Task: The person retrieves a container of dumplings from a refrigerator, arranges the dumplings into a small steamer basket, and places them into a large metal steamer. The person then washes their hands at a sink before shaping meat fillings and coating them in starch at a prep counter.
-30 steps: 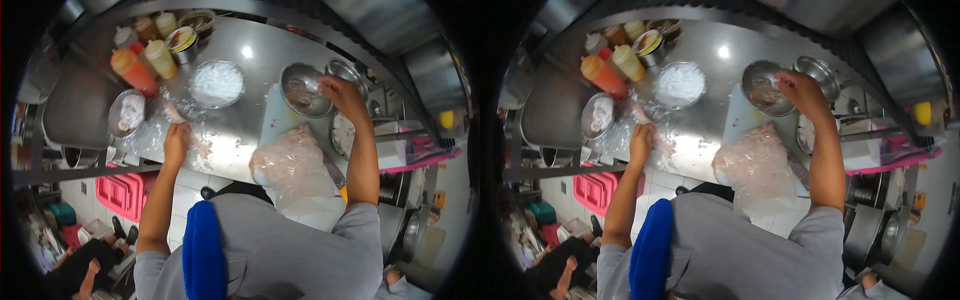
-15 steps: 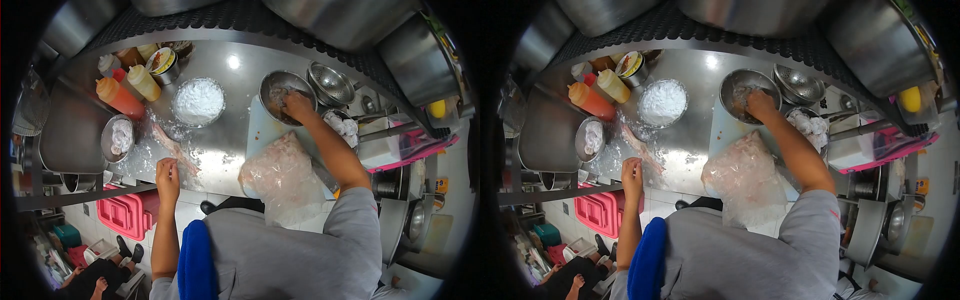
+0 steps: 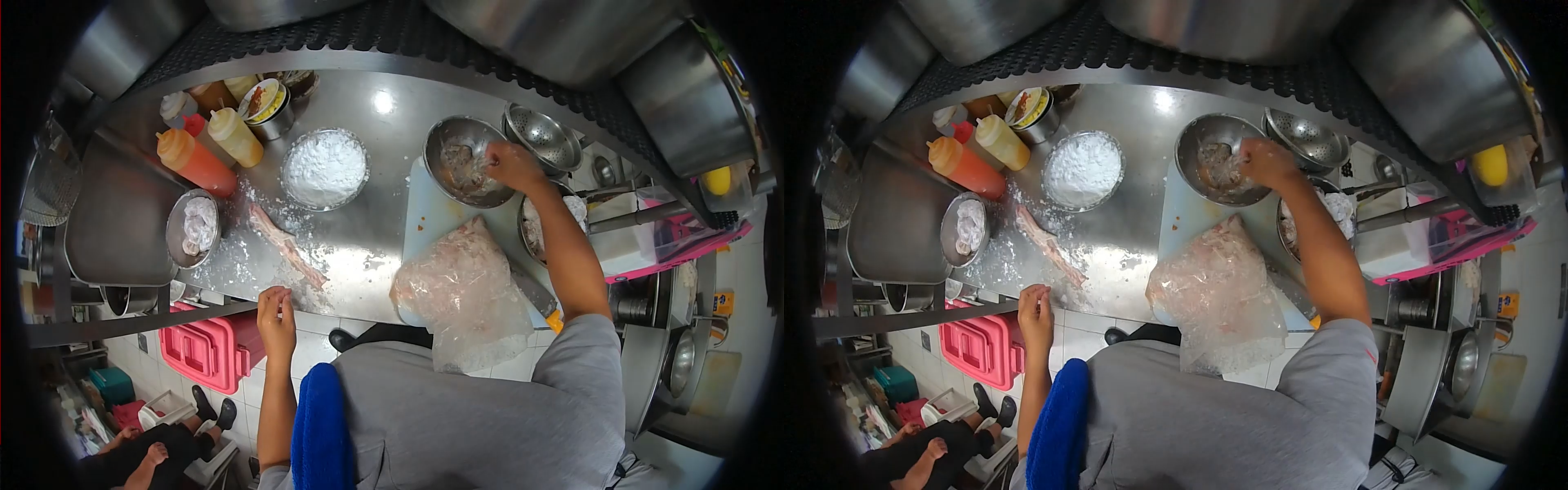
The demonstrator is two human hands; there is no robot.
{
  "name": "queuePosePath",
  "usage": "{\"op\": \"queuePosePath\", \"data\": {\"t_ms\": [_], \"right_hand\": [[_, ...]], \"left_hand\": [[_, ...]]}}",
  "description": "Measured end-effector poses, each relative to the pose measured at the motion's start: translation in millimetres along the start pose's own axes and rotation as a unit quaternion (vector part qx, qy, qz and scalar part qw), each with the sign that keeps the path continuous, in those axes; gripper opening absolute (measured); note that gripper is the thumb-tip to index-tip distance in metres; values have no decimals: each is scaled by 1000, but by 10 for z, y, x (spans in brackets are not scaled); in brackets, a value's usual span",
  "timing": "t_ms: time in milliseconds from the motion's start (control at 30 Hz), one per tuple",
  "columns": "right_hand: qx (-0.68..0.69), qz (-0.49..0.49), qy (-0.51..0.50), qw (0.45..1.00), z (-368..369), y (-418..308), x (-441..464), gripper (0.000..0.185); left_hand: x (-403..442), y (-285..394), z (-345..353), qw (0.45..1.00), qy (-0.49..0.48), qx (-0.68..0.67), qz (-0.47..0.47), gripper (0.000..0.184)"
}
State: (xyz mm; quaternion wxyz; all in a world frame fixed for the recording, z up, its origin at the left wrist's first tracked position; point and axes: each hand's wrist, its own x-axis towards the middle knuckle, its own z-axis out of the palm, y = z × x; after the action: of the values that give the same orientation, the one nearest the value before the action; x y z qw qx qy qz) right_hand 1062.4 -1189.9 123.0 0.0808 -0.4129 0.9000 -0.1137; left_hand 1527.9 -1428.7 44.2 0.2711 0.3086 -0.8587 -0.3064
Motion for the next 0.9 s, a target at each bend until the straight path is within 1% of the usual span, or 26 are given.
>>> {"op": "queuePosePath", "data": {"t_ms": [33,67,133,167,267,300,333,400,433,467,500,533,600,700,767,900], "right_hand": [[-2,27,16,1000,-87,-12,14,25],[-2,26,14,1000,-167,-38,11,25],[60,49,73,994,-368,-233,65,22],[65,30,68,995,-402,-391,157,22],[148,-67,53,985,-343,-979,428,20],[157,-120,42,979,-249,-1196,535,21],[162,-133,39,977,-78,-1367,663,21],[130,-239,41,961,289,-1663,895,20],[133,-247,37,959,343,-1852,945,20],[82,-182,-65,978,395,-2039,982,21],[27,-116,-167,979,442,-2172,1005,22],[25,-128,-174,976,588,-2172,1027,22],[-19,-195,-108,975,934,-2093,1119,31],[-3,-233,-155,960,907,-2108,1152,35],[-43,-341,-174,923,969,-2051,1173,38],[-69,-381,-143,911,1117,-2103,1159,35]], "left_hand": [[1,18,-5,1000,0,1,-1,10],[2,60,-2,1000,-2,-9,-8,10],[-13,116,20,1000,6,-12,-23,10],[-9,117,34,1000,3,-23,-15,10],[-1,148,39,999,5,-53,1,11],[8,173,41,999,9,-48,-1,11],[11,198,30,998,9,-55,-6,11],[4,241,1,997,17,-67,-21,11],[-21,235,-19,997,23,-62,-26,11],[-54,217,-37,997,34,-64,-29,11],[-95,198,-56,996,45,-65,-34,11],[-152,180,-85,996,53,-61,-45,11],[-270,114,-196,994,62,-54,-74,13],[-477,-11,-337,988,96,-34,-116,12],[-572,-88,-385,986,106,-29,-124,12],[-680,-138,-374,979,134,-47,-144,10]]}}
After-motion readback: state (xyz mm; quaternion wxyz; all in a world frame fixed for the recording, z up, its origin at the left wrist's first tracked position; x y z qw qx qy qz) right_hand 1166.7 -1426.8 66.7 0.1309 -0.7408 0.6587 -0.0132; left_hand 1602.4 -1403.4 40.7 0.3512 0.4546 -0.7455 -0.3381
